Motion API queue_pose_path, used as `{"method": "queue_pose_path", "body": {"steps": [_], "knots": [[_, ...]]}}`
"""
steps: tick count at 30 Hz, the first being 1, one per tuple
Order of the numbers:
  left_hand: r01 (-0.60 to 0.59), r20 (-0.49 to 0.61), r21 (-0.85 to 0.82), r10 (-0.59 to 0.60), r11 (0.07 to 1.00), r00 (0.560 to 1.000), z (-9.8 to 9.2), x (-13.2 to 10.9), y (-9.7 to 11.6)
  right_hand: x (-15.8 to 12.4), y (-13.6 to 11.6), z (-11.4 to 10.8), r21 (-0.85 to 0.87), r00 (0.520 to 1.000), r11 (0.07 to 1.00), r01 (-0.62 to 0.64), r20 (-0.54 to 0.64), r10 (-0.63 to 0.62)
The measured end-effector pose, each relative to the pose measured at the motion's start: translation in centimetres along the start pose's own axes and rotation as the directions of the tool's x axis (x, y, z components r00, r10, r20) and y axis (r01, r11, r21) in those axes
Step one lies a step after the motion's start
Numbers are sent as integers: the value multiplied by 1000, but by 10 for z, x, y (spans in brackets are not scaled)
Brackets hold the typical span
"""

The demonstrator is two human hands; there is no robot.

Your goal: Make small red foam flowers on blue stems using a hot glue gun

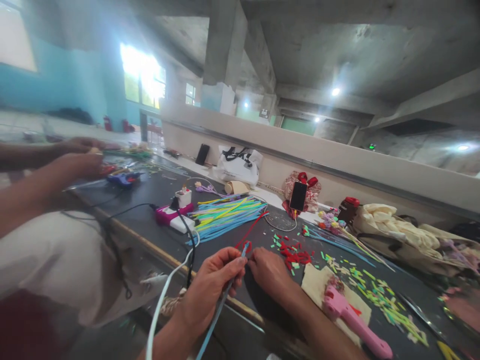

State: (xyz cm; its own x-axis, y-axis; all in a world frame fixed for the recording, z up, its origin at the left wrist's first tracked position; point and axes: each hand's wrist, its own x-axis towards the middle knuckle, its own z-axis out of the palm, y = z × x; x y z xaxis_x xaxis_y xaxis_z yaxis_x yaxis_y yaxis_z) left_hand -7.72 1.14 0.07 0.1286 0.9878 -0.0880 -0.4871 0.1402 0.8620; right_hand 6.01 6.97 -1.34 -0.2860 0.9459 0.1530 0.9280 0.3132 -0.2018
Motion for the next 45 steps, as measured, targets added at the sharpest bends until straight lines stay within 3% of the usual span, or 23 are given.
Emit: {"method": "queue_pose_path", "body": {"steps": [4,7,8,10,12,13,20,29,39,45], "knots": [[-25,22,10,25,1000,999,7,1,-2,-11,6,-10,161,1000,987,-14,-10,15],[-20,35,25,19,999,999,14,0,-7,-38,12,-25,371,999,928,-38,1,41],[-19,41,25,18,1000,999,18,0,-9,-50,14,-30,492,998,869,-55,12,56],[-17,60,19,16,1000,998,26,-2,-16,-72,18,-36,820,992,565,-92,26,123],[-22,81,18,20,1000,996,35,-3,-23,-88,21,-38,947,981,305,-101,43,190],[-25,94,22,23,999,995,39,-4,-26,-94,22,-37,962,974,255,-100,43,221],[-38,146,93,24,995,989,51,-6,-42,-104,21,-36,977,949,212,-23,-45,311],[-11,64,42,8,999,998,55,-11,-44,-107,17,-33,974,956,220,-55,-12,294],[17,128,24,-20,1000,992,56,-14,-49,-104,28,-17,973,976,-179,-144,170,138],[44,140,10,-45,999,989,54,-12,-50,-98,30,-9,953,979,-255,-161,187,82]]}}
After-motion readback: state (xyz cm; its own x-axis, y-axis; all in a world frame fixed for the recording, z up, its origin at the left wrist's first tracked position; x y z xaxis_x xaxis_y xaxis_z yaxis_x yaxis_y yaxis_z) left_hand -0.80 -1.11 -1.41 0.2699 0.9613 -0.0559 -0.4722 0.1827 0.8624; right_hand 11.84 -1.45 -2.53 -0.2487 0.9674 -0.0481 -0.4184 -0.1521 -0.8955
